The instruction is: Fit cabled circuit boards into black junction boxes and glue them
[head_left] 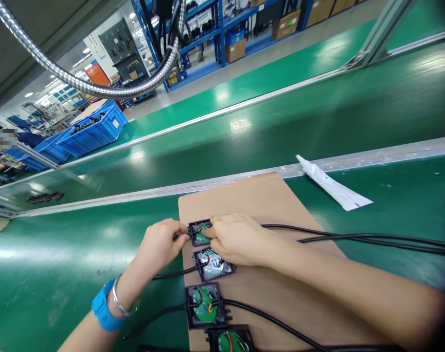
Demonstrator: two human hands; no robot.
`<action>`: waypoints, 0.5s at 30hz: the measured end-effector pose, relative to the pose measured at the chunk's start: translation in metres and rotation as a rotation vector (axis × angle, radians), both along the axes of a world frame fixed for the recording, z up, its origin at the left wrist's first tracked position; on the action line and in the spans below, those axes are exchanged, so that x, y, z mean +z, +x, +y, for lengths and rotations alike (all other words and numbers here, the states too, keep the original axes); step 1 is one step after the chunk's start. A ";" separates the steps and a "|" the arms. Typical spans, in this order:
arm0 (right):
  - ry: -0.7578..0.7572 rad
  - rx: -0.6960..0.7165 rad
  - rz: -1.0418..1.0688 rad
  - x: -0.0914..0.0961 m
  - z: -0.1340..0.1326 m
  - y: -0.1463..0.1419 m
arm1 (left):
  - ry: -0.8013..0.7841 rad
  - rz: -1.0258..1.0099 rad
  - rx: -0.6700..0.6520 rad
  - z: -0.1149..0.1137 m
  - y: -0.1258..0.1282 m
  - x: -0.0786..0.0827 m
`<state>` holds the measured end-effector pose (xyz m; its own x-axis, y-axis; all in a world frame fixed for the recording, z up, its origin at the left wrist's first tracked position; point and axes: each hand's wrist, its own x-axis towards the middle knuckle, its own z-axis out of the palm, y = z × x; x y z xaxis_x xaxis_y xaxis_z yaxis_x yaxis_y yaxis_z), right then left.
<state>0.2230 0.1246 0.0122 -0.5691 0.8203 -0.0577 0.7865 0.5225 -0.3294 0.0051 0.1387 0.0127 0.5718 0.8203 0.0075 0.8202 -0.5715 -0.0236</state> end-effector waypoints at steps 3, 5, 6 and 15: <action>-0.003 -0.004 0.004 0.001 0.000 -0.001 | 0.105 -0.056 -0.048 -0.013 -0.006 -0.018; -0.016 0.000 -0.006 0.001 0.000 -0.001 | 0.156 -0.065 -0.095 -0.016 -0.006 -0.028; -0.021 0.000 -0.013 0.000 0.000 -0.002 | 0.173 -0.062 -0.119 -0.017 -0.005 -0.031; 0.016 -0.008 -0.041 -0.006 -0.003 -0.002 | 0.194 -0.041 -0.171 -0.014 0.006 -0.016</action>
